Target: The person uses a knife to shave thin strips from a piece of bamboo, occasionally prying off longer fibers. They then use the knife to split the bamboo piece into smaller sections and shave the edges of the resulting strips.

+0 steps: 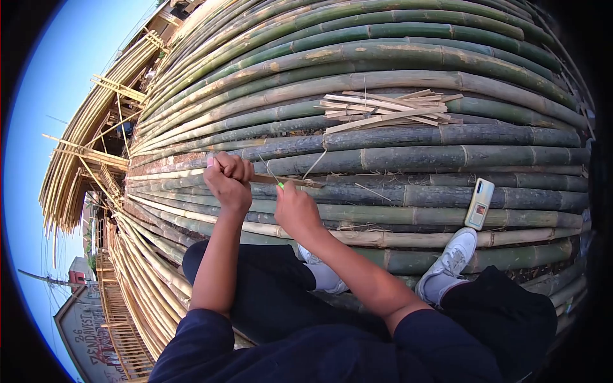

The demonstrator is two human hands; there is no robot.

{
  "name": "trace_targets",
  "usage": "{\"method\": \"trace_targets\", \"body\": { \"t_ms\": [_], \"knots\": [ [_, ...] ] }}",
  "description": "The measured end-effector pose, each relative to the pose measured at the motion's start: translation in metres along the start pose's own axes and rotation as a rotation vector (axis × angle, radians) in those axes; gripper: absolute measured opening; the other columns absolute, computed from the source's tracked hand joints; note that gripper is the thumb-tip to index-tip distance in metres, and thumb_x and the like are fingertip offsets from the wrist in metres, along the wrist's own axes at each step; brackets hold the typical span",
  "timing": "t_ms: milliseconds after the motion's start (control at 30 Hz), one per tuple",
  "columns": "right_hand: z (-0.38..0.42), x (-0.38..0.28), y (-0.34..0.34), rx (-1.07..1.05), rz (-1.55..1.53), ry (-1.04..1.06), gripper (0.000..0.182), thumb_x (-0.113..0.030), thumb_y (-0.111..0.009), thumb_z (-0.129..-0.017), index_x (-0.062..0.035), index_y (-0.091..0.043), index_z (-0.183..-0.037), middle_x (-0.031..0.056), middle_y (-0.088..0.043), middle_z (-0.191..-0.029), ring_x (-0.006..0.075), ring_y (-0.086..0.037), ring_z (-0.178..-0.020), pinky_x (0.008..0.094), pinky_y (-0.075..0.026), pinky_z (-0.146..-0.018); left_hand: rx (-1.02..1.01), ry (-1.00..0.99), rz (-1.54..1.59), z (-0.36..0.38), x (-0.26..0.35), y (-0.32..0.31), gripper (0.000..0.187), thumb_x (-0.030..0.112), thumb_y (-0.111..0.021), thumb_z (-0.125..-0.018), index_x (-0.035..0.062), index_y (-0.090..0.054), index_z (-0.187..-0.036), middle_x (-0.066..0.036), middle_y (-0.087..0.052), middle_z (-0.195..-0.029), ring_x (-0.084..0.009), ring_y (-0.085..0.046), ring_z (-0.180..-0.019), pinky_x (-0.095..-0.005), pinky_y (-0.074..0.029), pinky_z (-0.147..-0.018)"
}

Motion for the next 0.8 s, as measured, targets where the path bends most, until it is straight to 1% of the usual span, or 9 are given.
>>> {"method": "trace_targets", "body": {
  "t_ms": [67, 167, 267, 400, 467, 567, 667, 733, 800],
  "knots": [
    [0.004, -0.012, -0.005, 0.027, -0.106, 0.077, 0.026, -0.019, -0.046, -0.094, 0.0041, -0.052, -0.083, 0.0256, -0.060, -0.065, 0.0434, -0.061, -0.061, 0.0510, -0.049, -0.057, 0.037, 0.013, 0.009, -0.001, 0.002, -0.002, 0.041, 0.033, -0.030, -0.095, 0.0141, -0.024, -0.060, 0.002, -0.014, -0.049, -0.0117, -0.010, -0.044, -0.0299, -0.015, -0.043],
    [-0.009, 0.075, -0.051, -0.056, 0.048, -0.095, 0.029, -0.022, -0.042, -0.096, 0.0044, -0.052, -0.086, 0.0271, -0.063, -0.073, 0.0433, -0.064, -0.071, 0.0511, -0.052, -0.062, 0.079, 0.009, -0.007, -0.003, 0.002, 0.005, 0.042, 0.035, -0.029, -0.095, 0.0134, -0.024, -0.060, 0.002, -0.015, -0.050, -0.0119, -0.011, -0.044, -0.0300, -0.015, -0.043],
    [-0.012, 0.118, -0.047, -0.125, 0.121, -0.116, 0.030, -0.022, -0.042, -0.096, 0.0041, -0.052, -0.086, 0.0270, -0.064, -0.077, 0.0434, -0.064, -0.075, 0.0517, -0.052, -0.065, 0.036, 0.008, -0.004, 0.002, 0.000, 0.004, 0.043, 0.038, -0.028, -0.095, 0.0128, -0.024, -0.061, 0.001, -0.016, -0.050, -0.0119, -0.012, -0.043, -0.0300, -0.016, -0.043],
    [-0.008, 0.020, -0.002, -0.058, 0.035, -0.009, 0.031, -0.023, -0.044, -0.096, 0.0038, -0.051, -0.083, 0.0261, -0.061, -0.067, 0.0413, -0.064, -0.066, 0.0493, -0.052, -0.057, -0.055, 0.028, 0.031, 0.004, 0.000, -0.005, 0.044, 0.038, -0.030, -0.096, 0.0147, -0.024, -0.059, 0.002, -0.015, -0.048, -0.0116, -0.010, -0.041, -0.0296, -0.014, -0.042],
    [-0.002, -0.006, 0.003, -0.003, -0.121, 0.122, 0.026, -0.020, -0.046, -0.094, 0.0030, -0.049, -0.082, 0.0230, -0.059, -0.061, 0.0443, -0.060, -0.057, 0.0500, -0.050, -0.055, -0.030, 0.036, 0.007, 0.005, 0.000, -0.003, 0.045, 0.039, -0.030, -0.096, 0.0148, -0.024, -0.059, 0.002, -0.015, -0.048, -0.0117, -0.010, -0.042, -0.0298, -0.014, -0.042],
    [-0.016, 0.097, -0.067, 0.014, 0.003, -0.043, 0.026, -0.019, -0.046, -0.094, 0.0042, -0.051, -0.084, 0.0260, -0.058, -0.062, 0.0462, -0.059, -0.060, 0.0523, -0.047, -0.057, 0.009, -0.001, -0.026, 0.003, -0.001, 0.003, 0.045, 0.041, -0.029, -0.095, 0.0135, -0.024, -0.060, 0.002, -0.016, -0.051, -0.0112, -0.011, -0.043, -0.0293, -0.016, -0.043],
    [-0.019, 0.137, -0.060, -0.024, 0.067, -0.085, 0.027, -0.020, -0.045, -0.094, 0.0049, -0.053, -0.085, 0.0281, -0.058, -0.065, 0.0463, -0.060, -0.064, 0.0530, -0.047, -0.059, -0.026, 0.016, -0.009, 0.002, 0.000, 0.009, 0.045, 0.042, -0.029, -0.095, 0.0138, -0.024, -0.060, 0.002, -0.016, -0.050, -0.0112, -0.011, -0.043, -0.0293, -0.016, -0.043],
    [-0.022, 0.120, -0.046, -0.070, 0.058, -0.064, 0.029, -0.020, -0.044, -0.095, 0.0051, -0.054, -0.085, 0.0286, -0.059, -0.067, 0.0454, -0.061, -0.066, 0.0524, -0.049, -0.060, -0.048, 0.044, 0.012, 0.005, 0.000, 0.007, 0.045, 0.042, -0.029, -0.095, 0.0140, -0.024, -0.060, 0.002, -0.016, -0.050, -0.0115, -0.011, -0.043, -0.0295, -0.016, -0.042],
    [-0.019, 0.051, -0.014, -0.064, -0.106, -0.014, 0.031, -0.022, -0.043, -0.095, 0.0047, -0.054, -0.085, 0.0280, -0.061, -0.071, 0.0458, -0.061, -0.068, 0.0518, -0.050, -0.062, -0.063, -0.001, -0.004, 0.008, -0.001, 0.008, 0.046, 0.042, -0.028, -0.096, 0.0140, -0.024, -0.060, 0.002, -0.015, -0.049, -0.0117, -0.011, -0.042, -0.0299, -0.016, -0.042]
  ]
}}
Point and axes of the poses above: each hand's wrist, its own z-axis away from the middle knuckle, its own y-axis out of the back of the hand, x = y × z, the point moved 1 cm from there along -z, towards the middle knuckle
